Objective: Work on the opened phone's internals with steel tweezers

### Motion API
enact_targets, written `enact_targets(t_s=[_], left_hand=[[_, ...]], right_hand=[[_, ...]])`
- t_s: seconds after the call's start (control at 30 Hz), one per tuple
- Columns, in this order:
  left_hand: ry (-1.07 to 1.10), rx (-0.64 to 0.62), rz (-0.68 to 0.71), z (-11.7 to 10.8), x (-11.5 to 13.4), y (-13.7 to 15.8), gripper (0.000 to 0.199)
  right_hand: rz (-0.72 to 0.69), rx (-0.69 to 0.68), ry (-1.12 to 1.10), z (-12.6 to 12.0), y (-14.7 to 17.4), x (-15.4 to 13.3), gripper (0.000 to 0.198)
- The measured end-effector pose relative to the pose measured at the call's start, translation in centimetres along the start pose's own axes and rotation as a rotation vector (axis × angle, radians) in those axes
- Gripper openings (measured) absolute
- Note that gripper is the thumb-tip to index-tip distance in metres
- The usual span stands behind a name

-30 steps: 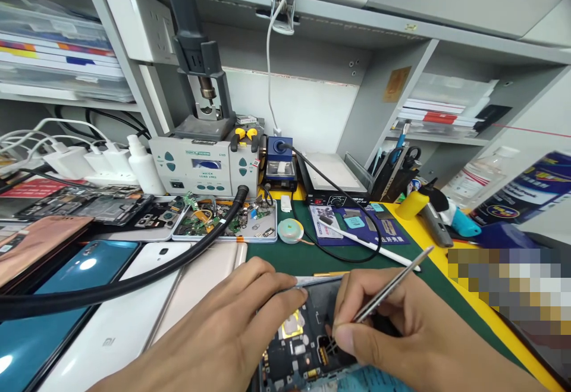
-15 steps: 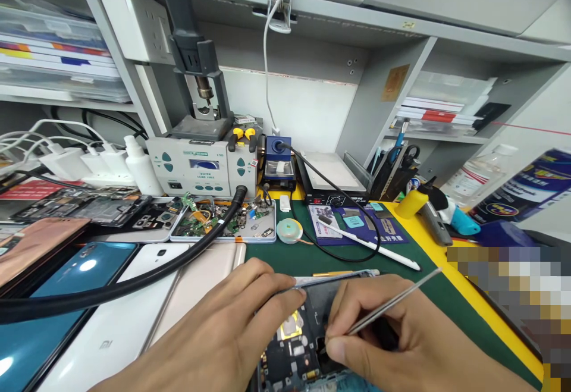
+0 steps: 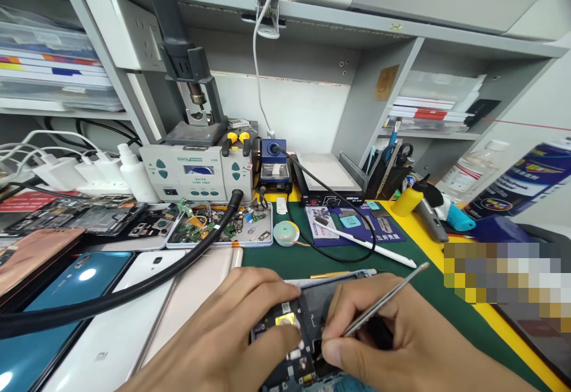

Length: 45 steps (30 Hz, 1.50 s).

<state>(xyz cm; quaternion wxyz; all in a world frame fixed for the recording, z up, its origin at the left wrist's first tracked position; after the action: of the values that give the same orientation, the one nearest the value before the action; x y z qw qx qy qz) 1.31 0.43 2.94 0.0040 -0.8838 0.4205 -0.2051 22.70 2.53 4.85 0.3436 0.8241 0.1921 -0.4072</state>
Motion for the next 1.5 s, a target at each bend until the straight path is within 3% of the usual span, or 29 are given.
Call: enact_targets(t_s=[0.13, 0.37, 0.83, 1.0, 1.13, 1.5], left_hand=[[0.045, 0.087, 0.111, -0.2, 0.3, -0.2, 0.021], [0.258, 0.021, 0.006, -0.3, 0.2, -0.4, 0.027], [0.266, -0.012, -0.019, 0.4, -0.1, -0.9, 0.027], [0.326, 0.057, -0.029, 0.8, 0.0, -0.8, 0.025], [0.310, 0.007, -0.038, 0.7, 0.1, -0.8, 0.023], [0.378, 0.027, -0.029, 1.0, -0.1, -0.6, 0.021]], right_hand=[[0.001, -0.007, 0.017, -0.2, -0.4, 0.2, 0.018], [0.015, -0.035, 0.032, -0.1, 0.0, 0.3, 0.017], [0.004, -0.036, 0.004, -0.4, -0.3, 0.0, 0.015], [0.004, -0.037, 0.003, -0.2, -0.4, 0.0, 0.013], [0.017, -0.025, 0.004, -0.2, -0.4, -0.3, 0.010], [-0.071, -0.029, -0.048, -0.5, -0.3, 0.4, 0.012]])
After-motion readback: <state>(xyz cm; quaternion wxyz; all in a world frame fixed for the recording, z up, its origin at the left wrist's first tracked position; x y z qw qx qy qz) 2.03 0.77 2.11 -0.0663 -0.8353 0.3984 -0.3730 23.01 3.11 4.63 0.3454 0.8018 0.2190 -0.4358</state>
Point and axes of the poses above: each hand's wrist, its own y-axis away from the middle knuckle, its own z-axis out of the palm, x = y × z, the point moved 3 cm from there along -y, towards the middle knuckle, and after that the axes turned 14 degrees about -x, right-handed, at the moved point
